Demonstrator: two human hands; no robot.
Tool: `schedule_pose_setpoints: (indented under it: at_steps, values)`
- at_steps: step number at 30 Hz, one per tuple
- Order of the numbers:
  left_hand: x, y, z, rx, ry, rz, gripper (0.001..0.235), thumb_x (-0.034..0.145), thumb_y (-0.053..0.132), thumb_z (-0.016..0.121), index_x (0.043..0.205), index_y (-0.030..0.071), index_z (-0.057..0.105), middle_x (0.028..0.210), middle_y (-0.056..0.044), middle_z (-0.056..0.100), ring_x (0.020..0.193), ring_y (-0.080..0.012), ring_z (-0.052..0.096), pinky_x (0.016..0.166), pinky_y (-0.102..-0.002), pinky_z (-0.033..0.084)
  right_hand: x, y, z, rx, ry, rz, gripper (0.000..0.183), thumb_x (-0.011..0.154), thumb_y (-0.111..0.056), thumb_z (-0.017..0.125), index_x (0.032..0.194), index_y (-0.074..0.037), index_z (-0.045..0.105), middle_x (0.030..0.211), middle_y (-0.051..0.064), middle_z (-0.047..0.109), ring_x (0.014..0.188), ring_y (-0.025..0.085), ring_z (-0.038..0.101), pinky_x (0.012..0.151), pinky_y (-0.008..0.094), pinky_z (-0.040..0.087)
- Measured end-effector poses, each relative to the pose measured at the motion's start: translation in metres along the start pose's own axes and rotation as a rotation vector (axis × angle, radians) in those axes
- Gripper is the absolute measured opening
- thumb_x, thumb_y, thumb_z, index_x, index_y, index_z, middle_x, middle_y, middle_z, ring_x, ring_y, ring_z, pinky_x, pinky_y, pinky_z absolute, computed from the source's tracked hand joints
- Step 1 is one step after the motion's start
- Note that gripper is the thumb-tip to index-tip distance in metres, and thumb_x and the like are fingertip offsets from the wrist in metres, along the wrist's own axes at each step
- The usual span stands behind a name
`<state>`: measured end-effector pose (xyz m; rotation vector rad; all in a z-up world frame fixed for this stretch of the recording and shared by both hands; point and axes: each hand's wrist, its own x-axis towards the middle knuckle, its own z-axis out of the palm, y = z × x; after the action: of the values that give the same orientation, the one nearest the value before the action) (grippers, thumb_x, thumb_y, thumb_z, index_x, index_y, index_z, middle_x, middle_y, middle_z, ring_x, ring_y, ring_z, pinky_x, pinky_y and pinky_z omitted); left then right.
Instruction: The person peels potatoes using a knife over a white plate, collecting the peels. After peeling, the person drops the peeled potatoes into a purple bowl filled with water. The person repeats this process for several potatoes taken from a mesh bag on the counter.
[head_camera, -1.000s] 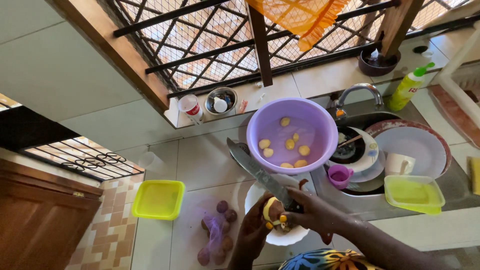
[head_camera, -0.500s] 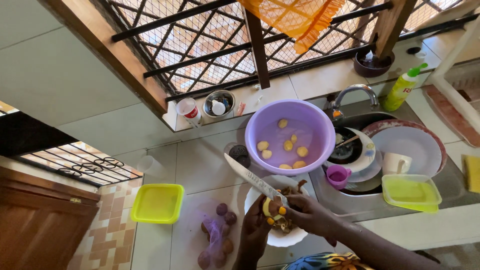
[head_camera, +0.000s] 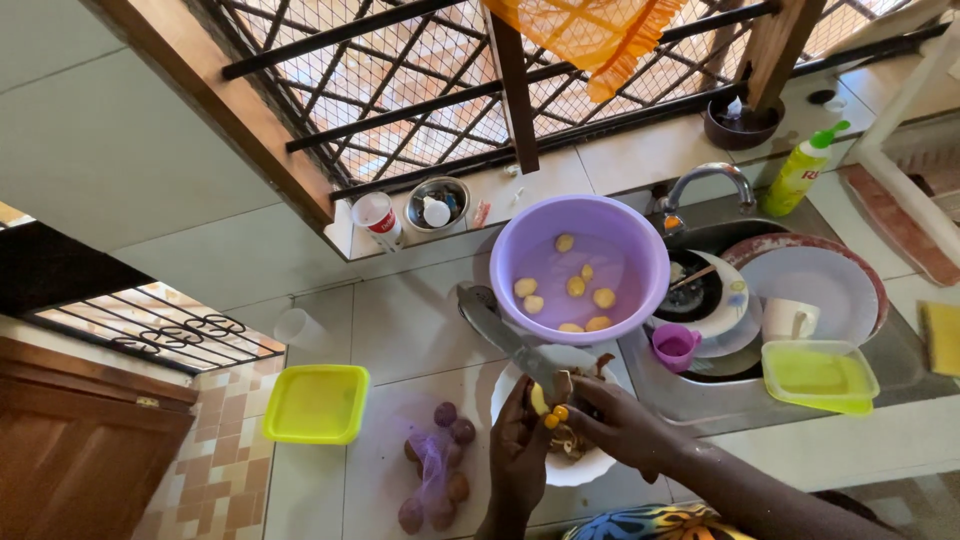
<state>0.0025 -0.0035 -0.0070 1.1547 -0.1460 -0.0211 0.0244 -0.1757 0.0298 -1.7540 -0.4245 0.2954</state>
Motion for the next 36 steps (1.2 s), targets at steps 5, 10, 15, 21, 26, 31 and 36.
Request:
schedule_pose_setpoints:
  at_steps: [5,10,15,21,26,31,36]
  values:
    - [0.001,0.011,0.009,-0.007,0.048,0.036,0.054,0.093,0.005,0.067,0.144,-0.003,0.053,0.137,-0.020,0.069,0.124,-0.0261,0.068,0.105,-0.036,0.055,0.001,0.001,0.008,-0.096,0.055,0.016,0.029,0.100,-0.036,0.054,0.109,-0.012,0.069,0.099,0.003,0.073,0.088,0.015,0.065,0.076,0.032,0.053]
    - [-0.001,-0.006,-0.007,0.022,0.140,-0.048,0.061,0.089,0.005,0.072,0.147,0.001,0.053,0.143,-0.017,0.067,0.128,-0.0231,0.065,0.108,-0.035,0.054,0.005,0.004,0.016,-0.039,0.150,0.010,0.036,0.097,-0.031,0.059,0.127,-0.011,0.066,0.122,0.005,0.076,0.108,0.016,0.069,0.092,0.033,0.055]
    - [-0.004,-0.020,-0.021,0.031,0.187,-0.068,0.065,0.086,0.000,0.074,0.147,-0.001,0.052,0.143,-0.020,0.067,0.128,-0.0248,0.067,0.105,-0.035,0.056,0.005,0.021,0.029,-0.068,0.186,-0.024,0.033,0.099,-0.032,0.056,0.120,-0.010,0.070,0.116,0.008,0.073,0.107,0.021,0.067,0.094,0.034,0.052]
    - [-0.004,0.007,-0.013,0.050,0.097,-0.082,0.043,0.090,0.014,0.074,0.130,0.000,0.065,0.118,-0.015,0.079,0.110,-0.0206,0.073,0.094,-0.032,0.058,0.005,0.000,0.033,-0.077,0.153,0.106,0.034,0.098,-0.039,0.058,0.103,-0.011,0.077,0.092,-0.002,0.077,0.080,0.011,0.068,0.072,0.029,0.053]
    - [-0.005,0.002,-0.027,0.150,0.097,-0.154,0.041,0.091,0.014,0.073,0.129,0.001,0.067,0.118,-0.013,0.079,0.108,-0.0194,0.074,0.093,-0.031,0.059,0.001,0.026,0.046,-0.016,0.210,0.299,0.035,0.096,-0.043,0.060,0.100,-0.013,0.078,0.077,-0.001,0.074,0.068,0.008,0.063,0.061,0.028,0.046]
    - [-0.007,0.018,-0.049,0.034,-0.035,-0.157,0.060,0.093,0.010,0.068,0.149,0.001,0.048,0.147,-0.018,0.062,0.136,-0.0234,0.059,0.113,-0.034,0.049,0.003,0.024,0.052,0.665,0.392,0.568,0.054,0.106,-0.041,0.049,0.080,0.005,0.060,0.050,0.016,0.050,0.033,0.020,0.040,0.030,0.030,0.023]
    - [-0.015,0.042,-0.060,0.291,-0.301,-0.073,0.064,0.098,0.026,0.066,0.154,0.007,0.041,0.156,-0.014,0.053,0.140,-0.0233,0.056,0.111,-0.033,0.049,0.006,0.048,0.051,0.513,0.239,0.276,0.039,0.096,-0.026,0.061,0.112,0.006,0.078,0.106,0.012,0.081,0.093,0.018,0.074,0.082,0.031,0.060]
